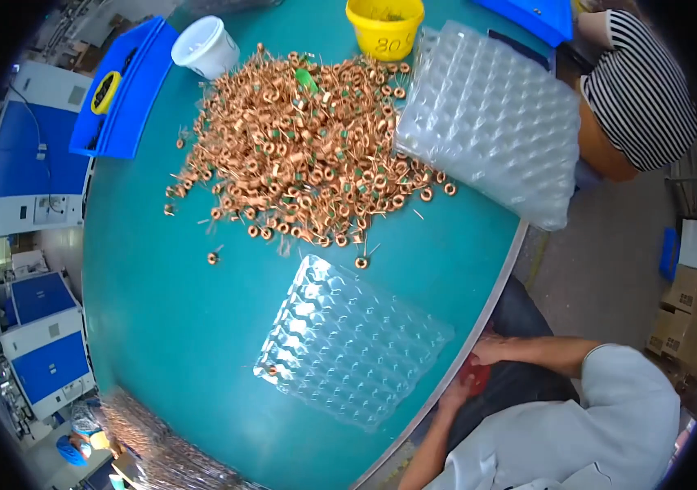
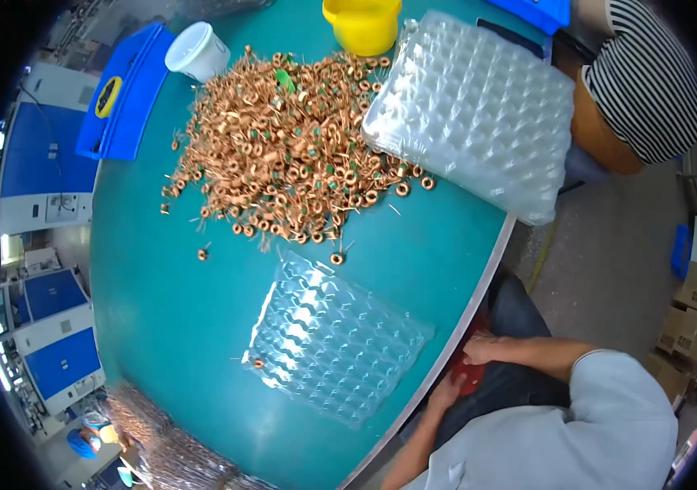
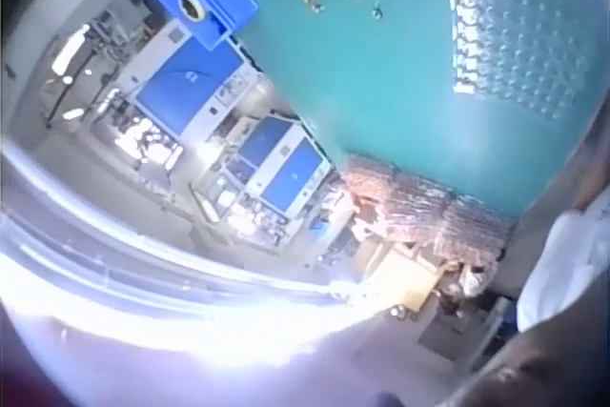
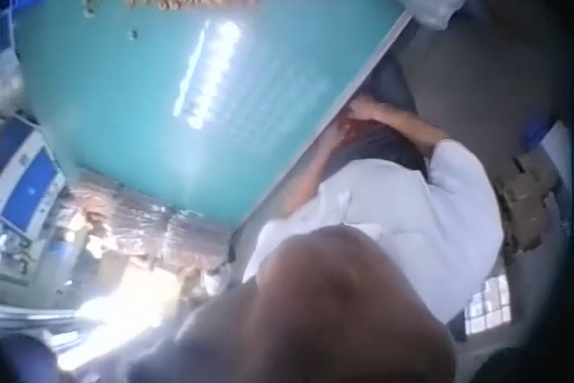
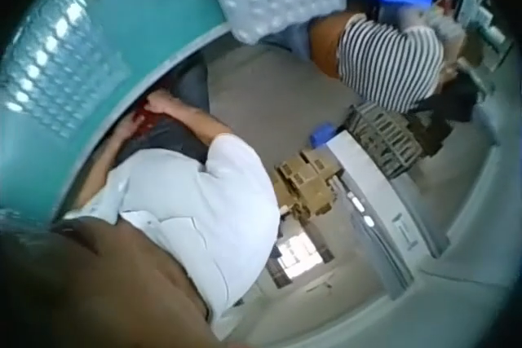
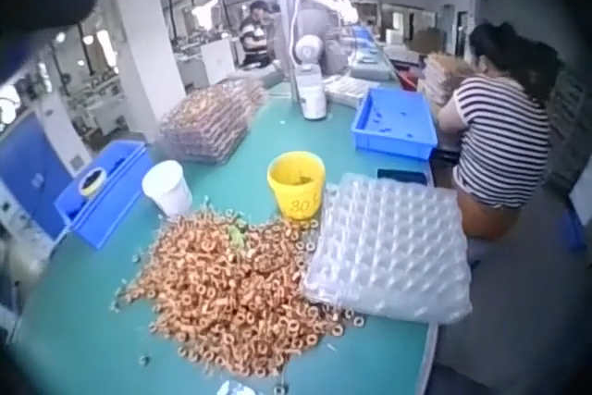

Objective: Manually placing small copper coils from a pile into individual slots of a plastic blister tray.

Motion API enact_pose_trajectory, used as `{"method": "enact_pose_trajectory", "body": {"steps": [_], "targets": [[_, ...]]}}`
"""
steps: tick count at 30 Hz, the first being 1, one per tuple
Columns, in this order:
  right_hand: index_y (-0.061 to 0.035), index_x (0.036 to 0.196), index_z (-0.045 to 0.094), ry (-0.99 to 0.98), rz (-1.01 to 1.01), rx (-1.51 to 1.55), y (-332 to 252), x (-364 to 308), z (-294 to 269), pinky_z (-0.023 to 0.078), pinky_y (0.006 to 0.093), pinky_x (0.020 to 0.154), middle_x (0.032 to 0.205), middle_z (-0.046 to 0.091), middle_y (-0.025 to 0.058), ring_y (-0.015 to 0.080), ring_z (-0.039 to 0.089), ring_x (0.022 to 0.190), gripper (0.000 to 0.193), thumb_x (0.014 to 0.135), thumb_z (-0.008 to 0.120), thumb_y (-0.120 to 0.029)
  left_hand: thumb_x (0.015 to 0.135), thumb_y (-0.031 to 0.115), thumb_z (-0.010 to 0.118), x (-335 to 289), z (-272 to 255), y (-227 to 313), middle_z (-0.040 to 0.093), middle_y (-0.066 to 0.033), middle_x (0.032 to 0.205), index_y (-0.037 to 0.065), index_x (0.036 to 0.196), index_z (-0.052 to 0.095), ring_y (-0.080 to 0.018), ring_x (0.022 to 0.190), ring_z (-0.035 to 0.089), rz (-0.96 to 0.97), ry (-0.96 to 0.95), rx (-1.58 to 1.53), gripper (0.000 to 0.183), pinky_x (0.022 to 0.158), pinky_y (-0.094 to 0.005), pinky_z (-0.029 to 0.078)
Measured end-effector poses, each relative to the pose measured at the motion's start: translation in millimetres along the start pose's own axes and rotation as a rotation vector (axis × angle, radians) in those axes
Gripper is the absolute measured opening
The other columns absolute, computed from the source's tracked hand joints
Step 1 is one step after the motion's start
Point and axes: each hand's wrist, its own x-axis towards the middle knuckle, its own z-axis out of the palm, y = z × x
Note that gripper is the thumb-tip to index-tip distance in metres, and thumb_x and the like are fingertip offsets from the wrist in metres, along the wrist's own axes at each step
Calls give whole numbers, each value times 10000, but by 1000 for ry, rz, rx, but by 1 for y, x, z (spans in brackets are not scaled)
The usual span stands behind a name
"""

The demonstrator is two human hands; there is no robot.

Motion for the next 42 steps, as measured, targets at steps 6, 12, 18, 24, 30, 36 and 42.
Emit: {"method": "enact_pose_trajectory", "body": {"steps": [6,12,18,24,30,36,42], "targets": [[-51,972,685,1131,-732,55,-39,-146,-191,536,408,708,917,665,112,282,652,817,199,794,709,-138,938,176,636,-55,-125,131,606,-170,1267,29,1312,556,-249,1111,629,-37,-215,-558,410,932,-324,490],[-94,1326,526,1360,-77,-105,45,-111,-299,316,539,1077,1390,441,183,408,366,1334,743,652,825,-187,894,81,645,133,-248,161,645,-181,1176,9,1169,633,-325,1115,614,385,412,68,285,968,-396,473],[-219,1413,467,1223,26,-94,98,-75,-311,238,573,1131,1467,373,150,401,273,1409,846,651,828,-139,851,12,630,398,-334,223,634,-191,1145,-9,1106,644,-373,1073,592,913,561,554,257,952,-438,458],[-227,1390,495,1215,-18,-42,144,-76,-313,248,573,1124,1468,382,141,404,283,1403,823,643,827,-137,858,124,623,527,-302,229,632,-144,1168,93,1224,603,-367,1066,589,823,250,973,368,951,-436,449],[-222,1378,506,1201,-30,-18,157,-63,-317,238,576,1127,1472,382,147,414,270,1409,821,629,833,-144,874,258,635,539,-307,223,623,-106,1113,172,1144,629,-350,1066,579,608,116,1078,283,958,-473,432],[-8,1041,654,1526,-408,365,83,-38,-300,467,478,952,1155,611,154,370,579,1131,354,708,756,-71,857,287,656,489,-333,178,622,-95,1026,184,1091,678,-317,1044,569,654,31,1141,257,920,-442,441],[34,1288,503,1401,-139,550,33,69,-287,376,484,1043,1335,481,217,398,465,1240,588,776,735,-138,811,225,685,447,-341,157,629,-95,970,190,1030,696,-305,985,584,669,-6,1141,222,918,-424,439]]}}
